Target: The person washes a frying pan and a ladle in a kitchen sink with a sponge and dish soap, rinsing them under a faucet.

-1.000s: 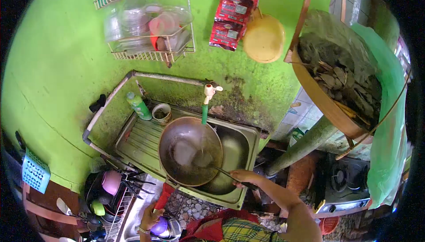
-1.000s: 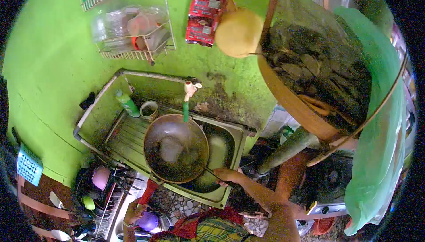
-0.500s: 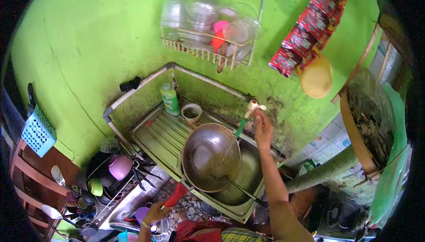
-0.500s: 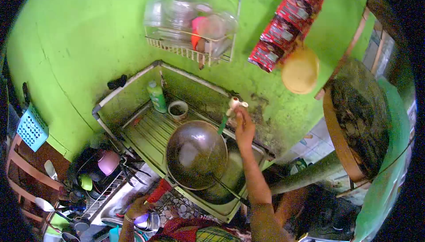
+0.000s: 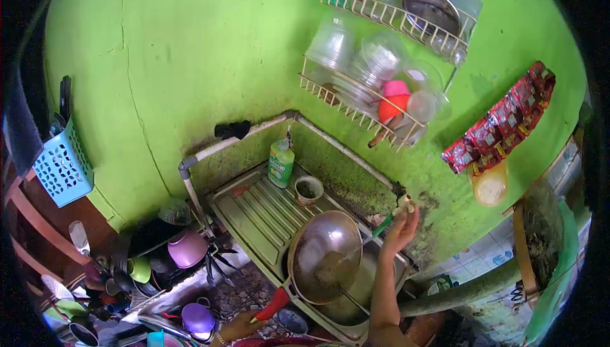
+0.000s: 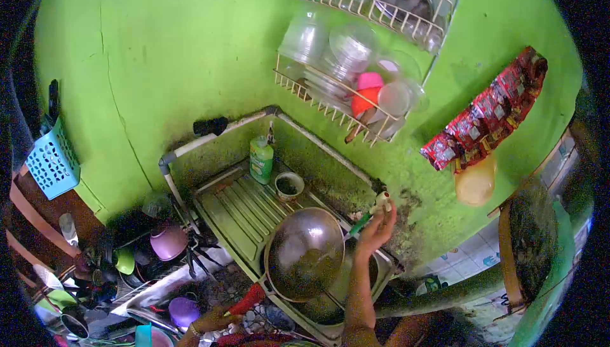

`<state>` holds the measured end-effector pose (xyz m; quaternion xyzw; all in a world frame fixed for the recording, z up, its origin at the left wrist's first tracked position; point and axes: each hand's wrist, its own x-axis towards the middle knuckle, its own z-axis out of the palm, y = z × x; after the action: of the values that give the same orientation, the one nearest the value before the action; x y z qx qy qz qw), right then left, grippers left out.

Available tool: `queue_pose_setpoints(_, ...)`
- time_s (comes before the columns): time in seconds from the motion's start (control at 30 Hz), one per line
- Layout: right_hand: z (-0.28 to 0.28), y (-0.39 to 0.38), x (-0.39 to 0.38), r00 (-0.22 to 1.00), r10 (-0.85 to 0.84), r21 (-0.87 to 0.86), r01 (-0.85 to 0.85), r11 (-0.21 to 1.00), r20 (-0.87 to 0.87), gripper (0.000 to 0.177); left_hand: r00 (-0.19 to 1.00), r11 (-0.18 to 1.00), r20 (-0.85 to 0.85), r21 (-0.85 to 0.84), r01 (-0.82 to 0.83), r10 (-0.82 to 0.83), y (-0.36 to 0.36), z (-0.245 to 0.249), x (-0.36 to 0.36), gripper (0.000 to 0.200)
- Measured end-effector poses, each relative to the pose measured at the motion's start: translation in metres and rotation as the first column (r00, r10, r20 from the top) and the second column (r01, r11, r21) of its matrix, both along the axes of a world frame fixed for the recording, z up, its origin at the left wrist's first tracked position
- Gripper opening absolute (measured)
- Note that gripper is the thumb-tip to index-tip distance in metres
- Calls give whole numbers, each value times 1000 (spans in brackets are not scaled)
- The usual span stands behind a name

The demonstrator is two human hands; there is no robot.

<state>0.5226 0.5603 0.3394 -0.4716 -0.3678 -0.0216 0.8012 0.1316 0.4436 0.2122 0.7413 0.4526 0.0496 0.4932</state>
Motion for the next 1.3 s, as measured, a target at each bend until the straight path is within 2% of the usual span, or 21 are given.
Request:
queue_pose_setpoints(0.07,1,2,-36,897,-231,-167,311,936,378,41,938,999,346,28,-19,8,-9,-21,-8,41)
queue_pose_setpoints(0.1,2,5,-46,879,-272,-189,366,911,392,48,986,916,102,-394,-81,131,3,18,1,42)
queue_pose_setpoints(0.13,6,6,-60,875,-278,-186,373,909,396,48,986,917,107,-393,-73,125,2,8,0,42)
queue_pose_setpoints(0.2,18,13,-90,664,-382,-154,601,785,644,47,795,817,479,-575,-37,373,-3,-20,-2,35)
queue_pose_setpoints(0.27,17,40,-105,553,17,-285,402,870,833,46,751,743,502,-669,23,429,-1,-18,-6,35)
queue_pose_setpoints(0.33,-18,104,-102,630,478,-619,5,785,612,36,768,682,460,-730,41,446,1,-14,-8,35)
queue_pose_setpoints(0.43,-82,200,-82,496,632,-779,165,605,595,27,756,609,439,-790,68,485,8,-8,-5,36)
queue_pose_setpoints(0.5,-126,254,-70,292,833,-862,353,363,470,22,731,555,432,-827,89,528,12,-1,3,36)
queue_pose_setpoints(0.53,-123,263,-74,285,833,-861,346,373,475,22,718,529,424,-844,92,553,14,4,5,37)
queue_pose_setpoints(0.6,-127,268,-70,496,840,-965,-239,-112,-220,31,701,481,405,-871,101,587,16,12,9,37)
queue_pose_setpoints(0.7,-199,311,-32,700,619,-934,-284,-216,-356,40,686,428,380,-897,110,620,17,17,7,38)
queue_pose_setpoints(0.73,-185,305,-39,701,615,-933,-284,-223,-361,40,678,418,376,-902,111,631,18,19,6,38)
queue_pose_setpoints(0.77,-148,292,-55,644,763,-972,144,-188,-52,38,672,404,371,-907,115,641,18,21,5,38)
queue_pose_setpoints(0.8,-126,282,-67,444,872,-839,539,-73,208,36,664,391,364,-913,116,653,18,23,3,38)
queue_pose_setpoints(0.83,-129,276,-68,450,870,-837,540,-86,201,36,656,376,356,-919,118,666,17,25,1,38)
queue_pose_setpoints(0.9,-141,260,-63,231,696,-721,381,579,680,28,640,352,340,-929,114,689,15,32,-4,39)
queue_pose_setpoints(1.03,-127,276,-65,351,761,-757,595,268,545,25,771,403,350,-905,133,532,20,-7,-2,41)
queue_pose_setpoints(1.13,-56,230,-82,490,629,-761,591,269,603,29,855,565,449,-789,244,258,23,-55,-1,45)
queue_pose_setpoints(1.2,-15,192,-86,560,571,-795,494,352,601,29,949,885,313,-437,162,-20,28,-56,-2,41)
queue_pose_setpoints(1.23,-10,175,-81,571,560,-796,498,345,600,29,950,883,311,-436,176,-36,27,-45,1,41)
queue_pose_setpoints(1.3,-10,131,-68,632,476,-762,308,570,612,27,945,956,280,-281,-86,167,23,-7,5,37)
